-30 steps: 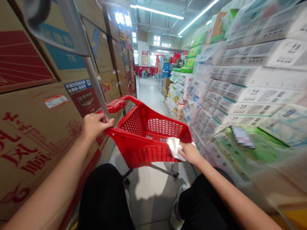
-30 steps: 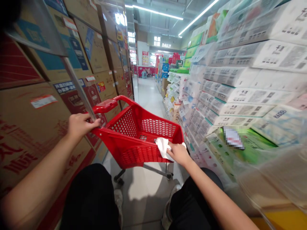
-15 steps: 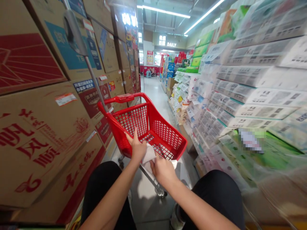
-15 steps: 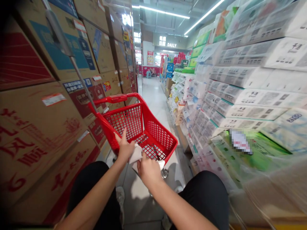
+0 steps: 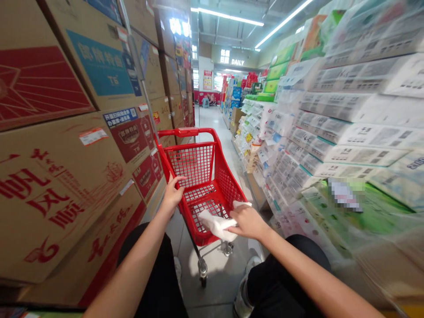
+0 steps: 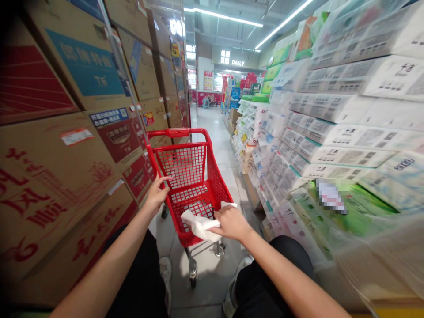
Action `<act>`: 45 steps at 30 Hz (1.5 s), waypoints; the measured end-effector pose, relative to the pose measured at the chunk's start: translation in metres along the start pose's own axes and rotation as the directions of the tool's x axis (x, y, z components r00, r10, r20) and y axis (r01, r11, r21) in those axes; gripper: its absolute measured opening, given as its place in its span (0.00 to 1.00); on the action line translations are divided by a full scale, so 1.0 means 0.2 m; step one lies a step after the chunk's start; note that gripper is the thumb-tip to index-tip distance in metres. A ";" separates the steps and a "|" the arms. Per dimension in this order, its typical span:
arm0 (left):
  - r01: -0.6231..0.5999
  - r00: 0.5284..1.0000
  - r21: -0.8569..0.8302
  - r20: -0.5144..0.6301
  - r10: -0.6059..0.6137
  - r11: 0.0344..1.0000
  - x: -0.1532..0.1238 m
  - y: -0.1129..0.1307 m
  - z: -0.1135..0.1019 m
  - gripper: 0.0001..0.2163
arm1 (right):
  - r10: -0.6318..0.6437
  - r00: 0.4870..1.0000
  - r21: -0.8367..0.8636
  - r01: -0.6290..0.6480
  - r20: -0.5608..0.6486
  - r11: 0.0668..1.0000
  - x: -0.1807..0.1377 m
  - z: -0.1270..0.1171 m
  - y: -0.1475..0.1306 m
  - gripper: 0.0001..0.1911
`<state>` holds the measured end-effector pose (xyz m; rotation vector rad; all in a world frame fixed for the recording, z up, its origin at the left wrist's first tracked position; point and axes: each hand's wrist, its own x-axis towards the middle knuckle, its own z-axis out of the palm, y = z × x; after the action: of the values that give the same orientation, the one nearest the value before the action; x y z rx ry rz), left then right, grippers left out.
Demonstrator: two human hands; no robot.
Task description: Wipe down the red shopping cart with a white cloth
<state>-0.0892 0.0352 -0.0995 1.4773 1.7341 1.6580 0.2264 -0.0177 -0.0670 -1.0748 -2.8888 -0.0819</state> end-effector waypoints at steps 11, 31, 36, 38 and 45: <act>-0.016 0.999 -0.034 -0.043 0.015 0.999 0.06 0.07 0.22 0.23 | 0.144 0.989 0.087 -0.141 -0.030 0.986 0.19 0.10 -0.49 0.24; 0.116 0.991 -0.070 -0.061 -0.120 0.991 0.09 0.04 0.23 0.31 | 0.215 0.956 0.082 -0.202 -0.201 0.976 0.02 0.15 -0.50 0.13; 0.112 0.982 -0.171 0.170 -0.082 0.979 0.12 0.03 0.17 0.27 | 0.275 0.948 0.124 -0.257 -0.161 0.958 0.11 0.14 -0.60 0.14; 0.141 0.971 -0.248 0.224 -0.085 0.958 0.13 0.03 0.14 0.28 | 0.294 0.949 0.132 -0.279 -0.116 0.951 0.09 0.11 -0.58 0.15; 0.313 0.892 -0.401 0.435 -0.122 0.861 0.18 0.01 0.11 0.37 | 0.154 0.985 -0.017 -0.156 -0.078 0.988 -0.03 0.02 -0.33 0.27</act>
<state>-0.0856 0.0754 -0.0889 1.2213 1.1362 1.3977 0.1877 -0.0704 -0.0740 -1.2666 -2.7333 -0.1457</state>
